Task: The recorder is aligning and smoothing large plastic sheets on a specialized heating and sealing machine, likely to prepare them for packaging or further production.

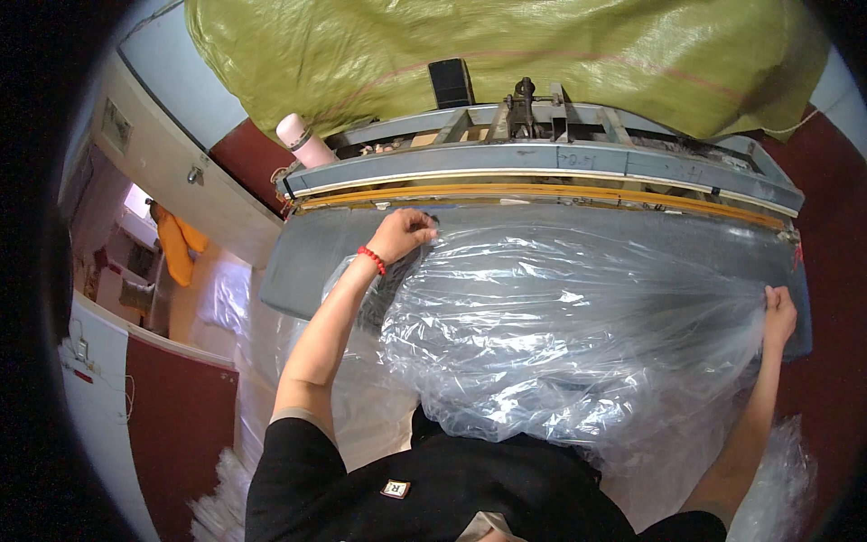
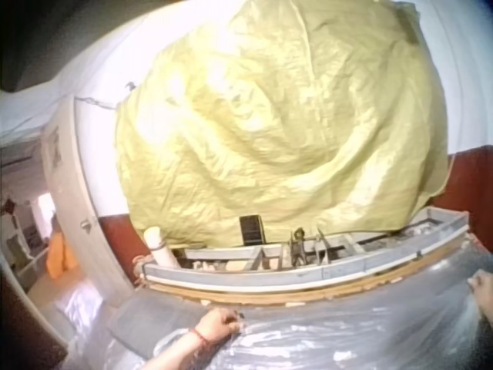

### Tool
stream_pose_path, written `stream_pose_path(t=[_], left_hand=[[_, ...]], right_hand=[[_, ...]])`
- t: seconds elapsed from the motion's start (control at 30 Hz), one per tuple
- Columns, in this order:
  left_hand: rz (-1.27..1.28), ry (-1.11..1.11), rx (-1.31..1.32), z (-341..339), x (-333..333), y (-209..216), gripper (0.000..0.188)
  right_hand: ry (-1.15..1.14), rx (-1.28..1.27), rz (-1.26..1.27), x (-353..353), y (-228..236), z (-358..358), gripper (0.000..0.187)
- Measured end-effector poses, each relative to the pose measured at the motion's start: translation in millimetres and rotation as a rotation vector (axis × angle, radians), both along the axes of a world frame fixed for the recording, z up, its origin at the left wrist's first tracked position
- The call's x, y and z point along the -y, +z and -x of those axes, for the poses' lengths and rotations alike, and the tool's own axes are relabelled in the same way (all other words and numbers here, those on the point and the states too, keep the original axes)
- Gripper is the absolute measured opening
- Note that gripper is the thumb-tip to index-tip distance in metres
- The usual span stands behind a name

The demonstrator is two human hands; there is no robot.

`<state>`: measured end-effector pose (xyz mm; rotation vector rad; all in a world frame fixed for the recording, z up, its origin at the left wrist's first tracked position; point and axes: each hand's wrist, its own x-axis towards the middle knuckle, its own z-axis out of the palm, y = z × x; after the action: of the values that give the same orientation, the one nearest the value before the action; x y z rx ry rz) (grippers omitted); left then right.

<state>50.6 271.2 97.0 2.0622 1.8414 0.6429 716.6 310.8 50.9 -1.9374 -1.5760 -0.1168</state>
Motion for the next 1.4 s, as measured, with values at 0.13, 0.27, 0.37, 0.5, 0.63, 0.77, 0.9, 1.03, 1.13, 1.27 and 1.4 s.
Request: stream_pose_path(t=[0.13,0.27,0.37,0.5,0.63,0.77,0.9,1.03,1.13,1.27,1.4], left_hand=[[0.037,0.044,0.229,8.8,5.7,-15.6,0.011],[0.037,0.0,0.451,19.5,6.9,-21.3,0.012],[0.049,0.121,0.522,27.2,1.2,-31.6,0.011],[-0.129,0.197,-0.359,-0.2,1.7,-23.9,0.015],[-0.293,0.284,-0.209,-14.4,9.7,-23.2,0.014],[-0.346,0.297,-0.176,-6.1,8.9,-34.0,0.015],[-0.454,0.205,-0.218,-1.0,2.1,-36.1,0.015],[-0.242,0.478,0.836,17.9,-6.9,-9.5,0.015],[-0.621,0.572,0.856,34.1,-15.9,-26.3,0.017],[-0.601,0.662,0.538,96.3,-23.9,-69.4,0.019],[-0.69,0.709,0.7,116.4,-47.4,-79.6,0.013]], right_hand=[[0.027,0.022,-0.028,-0.1,0.1,-3.5,0.026],[0.039,-0.033,-0.018,0.5,2.0,0.4,0.026],[0.04,-0.055,-0.01,-3.2,1.2,1.0,0.025],[0.063,-0.169,-0.065,-10.5,-17.8,-29.8,0.023],[0.174,-0.49,-0.208,-9.3,-26.7,-49.6,0.019],[0.092,-0.678,-0.297,7.0,-20.2,-52.6,0.017],[0.054,-0.617,-0.265,3.4,-11.5,-55.5,0.018],[0.069,-0.896,-0.421,-26.7,18.8,6.9,0.019],[0.105,-0.603,-0.401,-61.3,2.9,34.5,0.02],[0.151,-0.711,-0.352,-118.9,-38.0,89.1,0.019],[0.209,-0.83,-0.437,-143.9,-36.5,119.8,0.016]])
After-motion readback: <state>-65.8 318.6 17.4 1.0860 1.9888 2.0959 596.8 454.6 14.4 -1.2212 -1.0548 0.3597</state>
